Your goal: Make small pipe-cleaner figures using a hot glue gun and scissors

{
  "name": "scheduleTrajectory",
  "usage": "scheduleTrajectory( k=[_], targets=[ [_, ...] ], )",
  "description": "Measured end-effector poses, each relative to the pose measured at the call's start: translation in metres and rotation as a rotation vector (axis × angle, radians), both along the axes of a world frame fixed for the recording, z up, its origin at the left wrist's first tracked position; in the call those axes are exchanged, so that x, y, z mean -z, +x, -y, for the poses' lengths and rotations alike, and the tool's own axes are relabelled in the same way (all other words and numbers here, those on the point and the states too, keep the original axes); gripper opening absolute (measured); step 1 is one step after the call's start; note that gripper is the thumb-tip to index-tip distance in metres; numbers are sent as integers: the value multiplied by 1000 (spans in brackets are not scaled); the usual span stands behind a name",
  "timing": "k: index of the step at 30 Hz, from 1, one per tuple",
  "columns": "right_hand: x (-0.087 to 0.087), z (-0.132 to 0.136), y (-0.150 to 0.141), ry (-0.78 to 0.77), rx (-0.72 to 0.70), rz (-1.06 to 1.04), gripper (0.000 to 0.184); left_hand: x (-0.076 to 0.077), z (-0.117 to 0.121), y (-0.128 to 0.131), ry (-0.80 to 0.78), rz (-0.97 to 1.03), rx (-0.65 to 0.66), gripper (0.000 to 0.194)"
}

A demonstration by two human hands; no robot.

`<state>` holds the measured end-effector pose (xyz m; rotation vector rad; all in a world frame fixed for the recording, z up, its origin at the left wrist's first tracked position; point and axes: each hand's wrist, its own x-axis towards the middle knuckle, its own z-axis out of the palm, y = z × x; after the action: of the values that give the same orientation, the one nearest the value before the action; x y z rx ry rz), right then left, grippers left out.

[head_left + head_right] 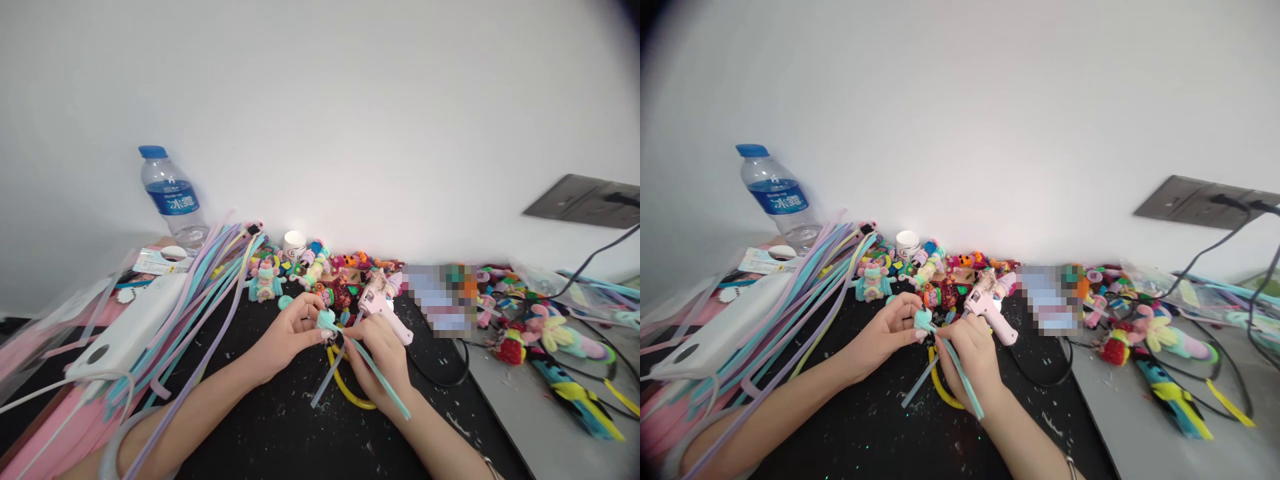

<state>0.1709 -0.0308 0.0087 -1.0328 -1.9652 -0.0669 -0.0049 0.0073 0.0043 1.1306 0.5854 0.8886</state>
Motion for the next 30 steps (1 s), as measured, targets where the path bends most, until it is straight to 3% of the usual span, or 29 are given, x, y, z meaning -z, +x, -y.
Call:
scheduleTrajectory(
  k=[8, 23, 30],
  targets=[
    [-1, 2, -2, 15, -19, -13, 7, -3, 1, 0, 4, 19, 52, 24],
    [-7, 5, -5, -216, 57, -119, 14, 1, 3, 0, -69, 32, 94, 23],
    [-7, 6, -4, -154, 39, -58, 13, -4, 4, 1, -158, 95, 130, 22]
  ],
)
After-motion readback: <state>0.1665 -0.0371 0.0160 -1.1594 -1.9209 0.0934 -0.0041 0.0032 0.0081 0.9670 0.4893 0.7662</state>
